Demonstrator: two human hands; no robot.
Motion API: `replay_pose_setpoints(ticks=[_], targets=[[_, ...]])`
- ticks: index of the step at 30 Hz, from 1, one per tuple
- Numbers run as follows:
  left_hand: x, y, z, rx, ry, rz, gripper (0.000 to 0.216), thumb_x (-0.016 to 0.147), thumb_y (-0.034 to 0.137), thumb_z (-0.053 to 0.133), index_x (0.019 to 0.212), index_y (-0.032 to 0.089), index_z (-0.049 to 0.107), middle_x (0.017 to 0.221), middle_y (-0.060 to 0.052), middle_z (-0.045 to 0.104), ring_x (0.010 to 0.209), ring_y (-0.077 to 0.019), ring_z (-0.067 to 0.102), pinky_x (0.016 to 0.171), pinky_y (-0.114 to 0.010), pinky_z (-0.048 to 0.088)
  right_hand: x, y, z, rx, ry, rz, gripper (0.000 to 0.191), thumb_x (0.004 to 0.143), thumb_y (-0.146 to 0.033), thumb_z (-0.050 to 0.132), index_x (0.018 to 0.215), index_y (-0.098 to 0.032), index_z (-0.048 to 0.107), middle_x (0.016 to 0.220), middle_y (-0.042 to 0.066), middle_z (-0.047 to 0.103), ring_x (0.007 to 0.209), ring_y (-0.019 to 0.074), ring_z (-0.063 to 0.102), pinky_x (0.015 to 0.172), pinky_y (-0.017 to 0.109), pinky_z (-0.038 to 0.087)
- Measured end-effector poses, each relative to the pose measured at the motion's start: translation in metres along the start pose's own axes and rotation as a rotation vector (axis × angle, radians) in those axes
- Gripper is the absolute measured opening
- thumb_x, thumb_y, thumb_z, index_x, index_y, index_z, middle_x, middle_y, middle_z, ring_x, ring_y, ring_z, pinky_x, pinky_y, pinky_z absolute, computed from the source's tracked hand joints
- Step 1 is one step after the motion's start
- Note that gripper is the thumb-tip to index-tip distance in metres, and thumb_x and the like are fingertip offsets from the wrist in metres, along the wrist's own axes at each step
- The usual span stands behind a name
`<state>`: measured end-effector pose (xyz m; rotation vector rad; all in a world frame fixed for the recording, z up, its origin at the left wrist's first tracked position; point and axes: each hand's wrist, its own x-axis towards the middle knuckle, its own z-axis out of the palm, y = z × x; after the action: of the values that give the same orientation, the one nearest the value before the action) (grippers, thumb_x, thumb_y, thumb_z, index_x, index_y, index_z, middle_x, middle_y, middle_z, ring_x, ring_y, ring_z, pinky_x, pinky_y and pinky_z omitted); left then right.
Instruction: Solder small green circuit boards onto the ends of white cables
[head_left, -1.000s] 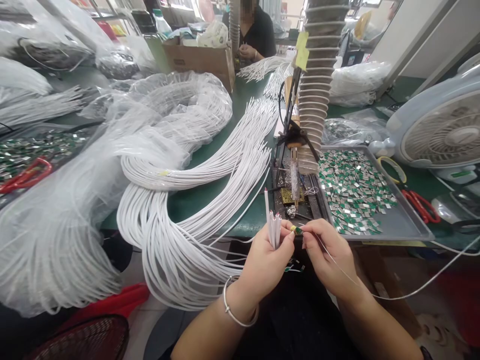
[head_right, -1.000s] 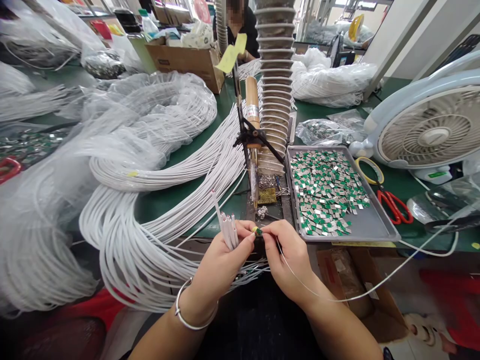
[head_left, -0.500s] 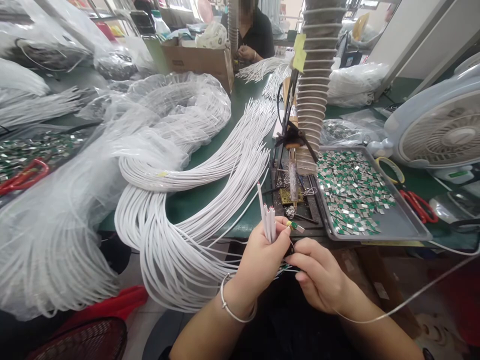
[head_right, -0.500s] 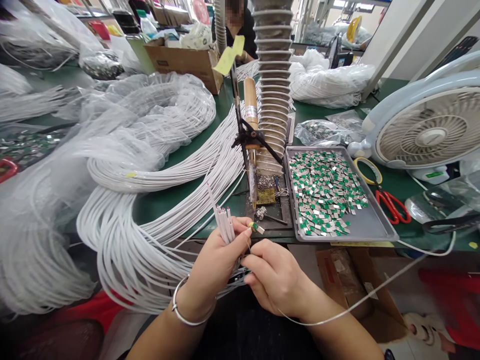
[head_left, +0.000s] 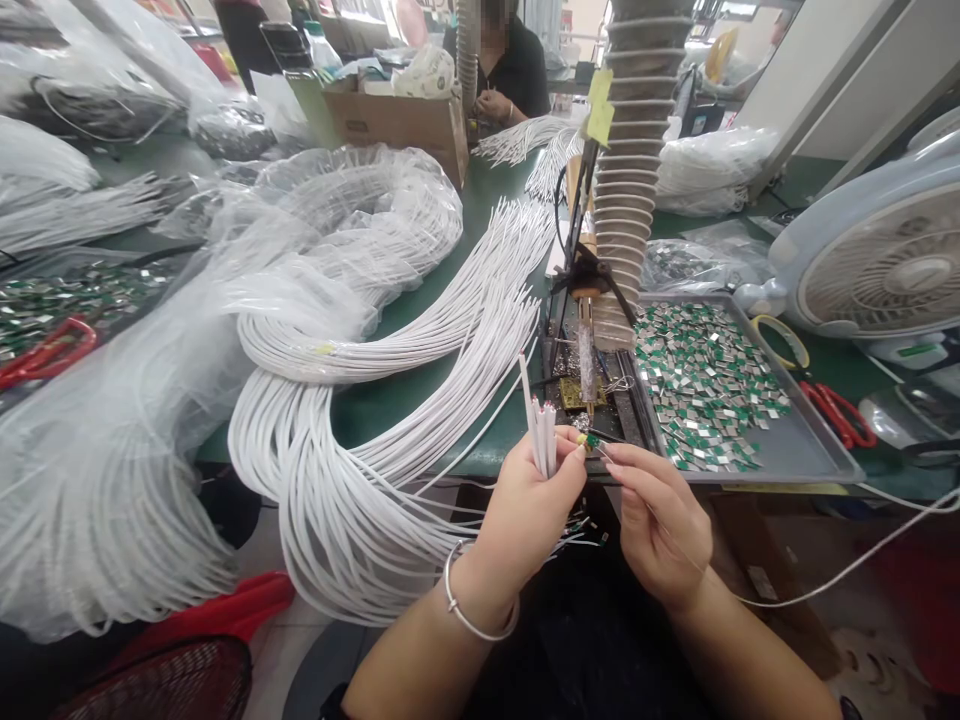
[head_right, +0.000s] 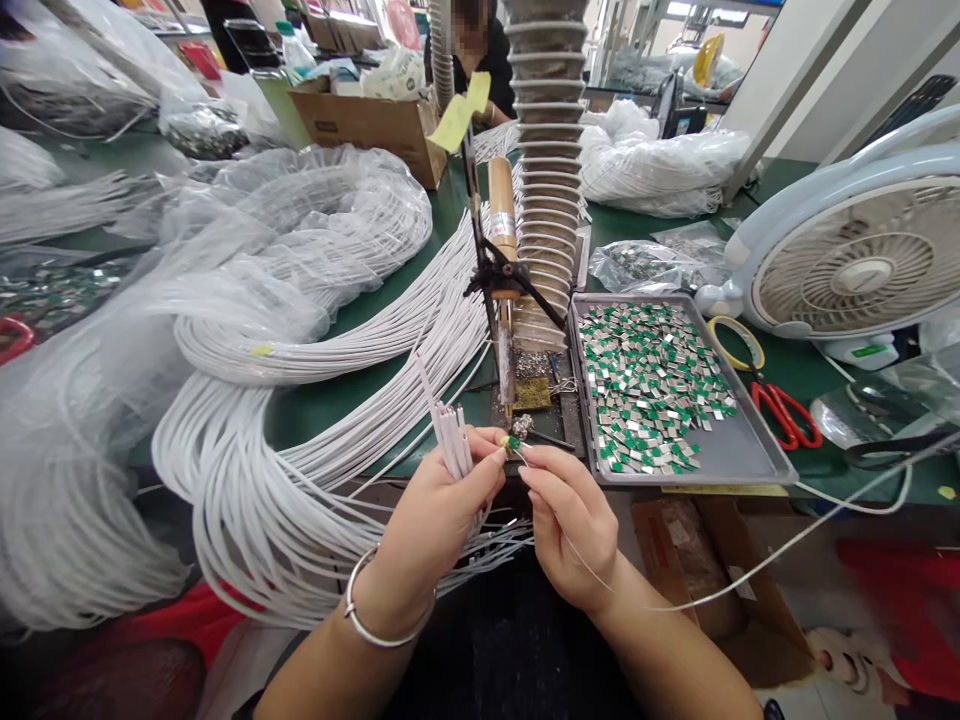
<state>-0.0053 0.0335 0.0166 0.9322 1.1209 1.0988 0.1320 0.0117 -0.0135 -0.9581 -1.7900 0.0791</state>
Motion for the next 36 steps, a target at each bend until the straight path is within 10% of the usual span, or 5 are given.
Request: replay_pose_setpoints(ticks=[36], targets=[[0.005,0.010,0.004,0.052,0.007,0.045,0.009,0.079,0.024,0.056,0.073,0.017,0.055,0.092,-0.004,0.060,0.081,-0.0144,0.057,0.073,-0.026,0.044,0.016,0.003,0.006,-0.085,0.047,-0.009,0.030,0.083,-0.006,0.050,0.106,-0.022,0.060,0.099,0.009,0.061,0.092,0.0197,0.061,0.075,0.038,0.056]])
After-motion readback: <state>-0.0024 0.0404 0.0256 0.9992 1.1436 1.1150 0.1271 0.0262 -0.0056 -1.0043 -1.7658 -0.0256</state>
